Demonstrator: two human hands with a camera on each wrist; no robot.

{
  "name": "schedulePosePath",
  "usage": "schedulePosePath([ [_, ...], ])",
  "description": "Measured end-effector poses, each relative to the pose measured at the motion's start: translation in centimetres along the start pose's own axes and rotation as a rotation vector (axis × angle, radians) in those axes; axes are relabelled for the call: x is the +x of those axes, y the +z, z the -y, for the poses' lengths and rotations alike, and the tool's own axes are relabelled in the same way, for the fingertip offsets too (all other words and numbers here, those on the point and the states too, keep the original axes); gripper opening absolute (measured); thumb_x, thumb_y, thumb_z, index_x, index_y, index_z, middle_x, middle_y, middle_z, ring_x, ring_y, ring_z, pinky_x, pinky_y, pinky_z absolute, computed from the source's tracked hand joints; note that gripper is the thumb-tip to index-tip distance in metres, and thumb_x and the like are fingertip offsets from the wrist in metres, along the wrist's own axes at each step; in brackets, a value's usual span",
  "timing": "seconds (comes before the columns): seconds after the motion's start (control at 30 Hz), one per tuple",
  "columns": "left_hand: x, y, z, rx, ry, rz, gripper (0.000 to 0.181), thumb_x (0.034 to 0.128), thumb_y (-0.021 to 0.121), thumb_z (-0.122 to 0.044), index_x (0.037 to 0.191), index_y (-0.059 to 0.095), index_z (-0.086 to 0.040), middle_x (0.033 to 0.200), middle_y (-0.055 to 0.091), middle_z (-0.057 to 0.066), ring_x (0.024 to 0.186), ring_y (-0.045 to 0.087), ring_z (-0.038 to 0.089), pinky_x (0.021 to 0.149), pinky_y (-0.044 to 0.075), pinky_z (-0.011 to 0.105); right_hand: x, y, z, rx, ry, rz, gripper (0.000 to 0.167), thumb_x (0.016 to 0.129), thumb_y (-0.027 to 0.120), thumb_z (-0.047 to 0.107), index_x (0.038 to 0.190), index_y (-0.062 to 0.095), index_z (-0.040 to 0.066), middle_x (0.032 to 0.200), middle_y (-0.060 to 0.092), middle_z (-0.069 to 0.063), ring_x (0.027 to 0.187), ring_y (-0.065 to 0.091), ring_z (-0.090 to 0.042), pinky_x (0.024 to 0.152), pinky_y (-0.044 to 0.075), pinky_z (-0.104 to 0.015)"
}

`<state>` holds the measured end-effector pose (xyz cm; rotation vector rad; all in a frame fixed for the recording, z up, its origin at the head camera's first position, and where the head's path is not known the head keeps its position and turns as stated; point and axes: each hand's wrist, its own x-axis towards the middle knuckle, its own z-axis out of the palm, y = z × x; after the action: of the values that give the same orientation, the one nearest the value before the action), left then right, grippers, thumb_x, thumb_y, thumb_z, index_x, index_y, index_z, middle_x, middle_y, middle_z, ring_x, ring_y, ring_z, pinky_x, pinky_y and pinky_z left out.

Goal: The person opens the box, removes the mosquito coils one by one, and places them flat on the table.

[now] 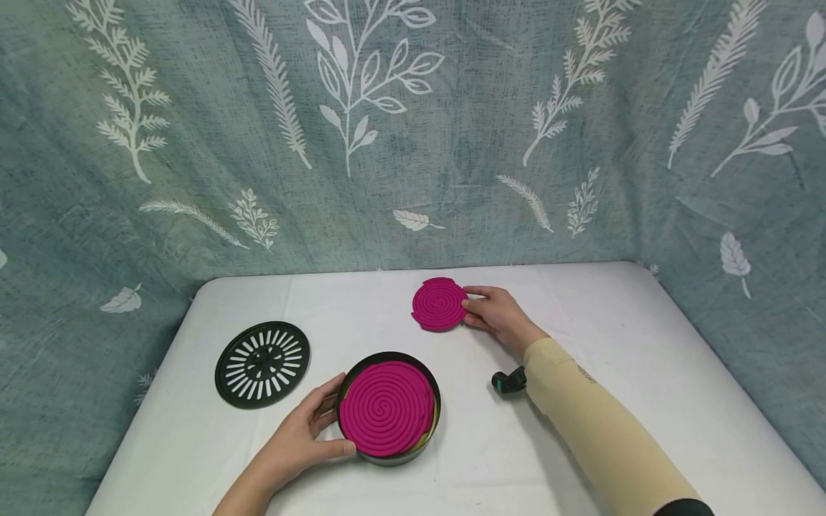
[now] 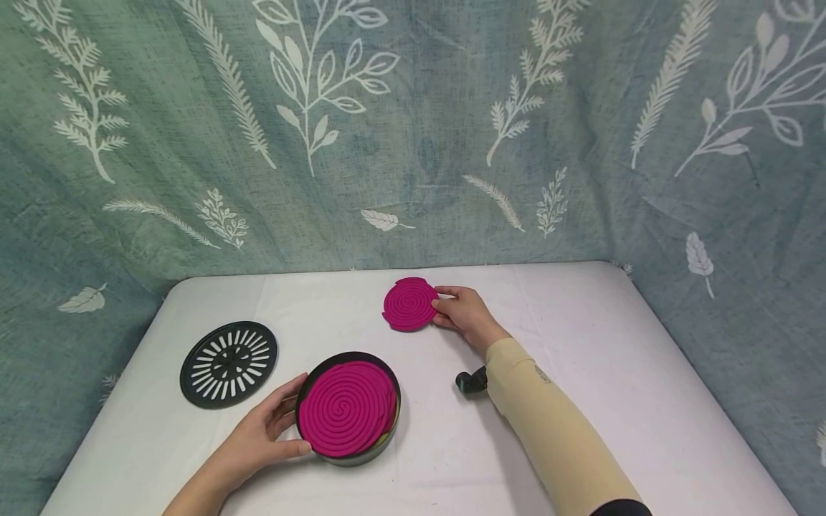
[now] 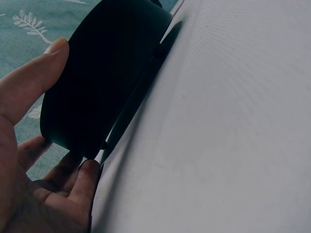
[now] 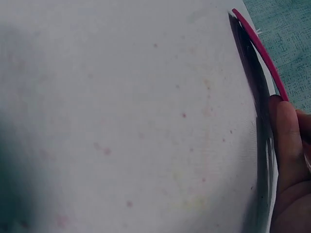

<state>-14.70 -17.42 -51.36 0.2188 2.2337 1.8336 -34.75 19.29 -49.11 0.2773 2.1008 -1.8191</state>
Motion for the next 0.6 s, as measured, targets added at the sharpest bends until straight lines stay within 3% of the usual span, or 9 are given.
schedulePosePath([
  [0.23, 0.03, 0.00, 0.14, -0.011, 0.009, 0.003, 0.108, 0.0578, 0.098, -0.025, 0.149, 0.041, -0.029, 0.149, 0.042, -0.005, 0.134, 0.043, 0.014, 0.110, 0.040, 0.022, 0.12, 0.14, 0.13, -0.074, -0.014, -0.002, 0.049, 0.099, 0.062, 0.014, 0.145, 0.049, 0.009, 0.118, 0.060, -0.015, 0.076, 0.066, -0.010, 0.075, 0.063, -0.026],
  [0.6, -0.04, -0.06, 0.20, -0.007, 0.014, 0.007, 0.107, 0.0591, 0.097, -0.024, 0.149, 0.040, -0.030, 0.149, 0.041, -0.005, 0.135, 0.043, 0.014, 0.111, 0.039, 0.022, -0.62, -0.78, 0.09, -0.016, -0.040, 0.029, 0.051, 0.099, 0.061, 0.012, 0.147, 0.045, 0.005, 0.128, 0.060, -0.017, 0.092, 0.068, -0.016, 0.084, 0.061, -0.030],
])
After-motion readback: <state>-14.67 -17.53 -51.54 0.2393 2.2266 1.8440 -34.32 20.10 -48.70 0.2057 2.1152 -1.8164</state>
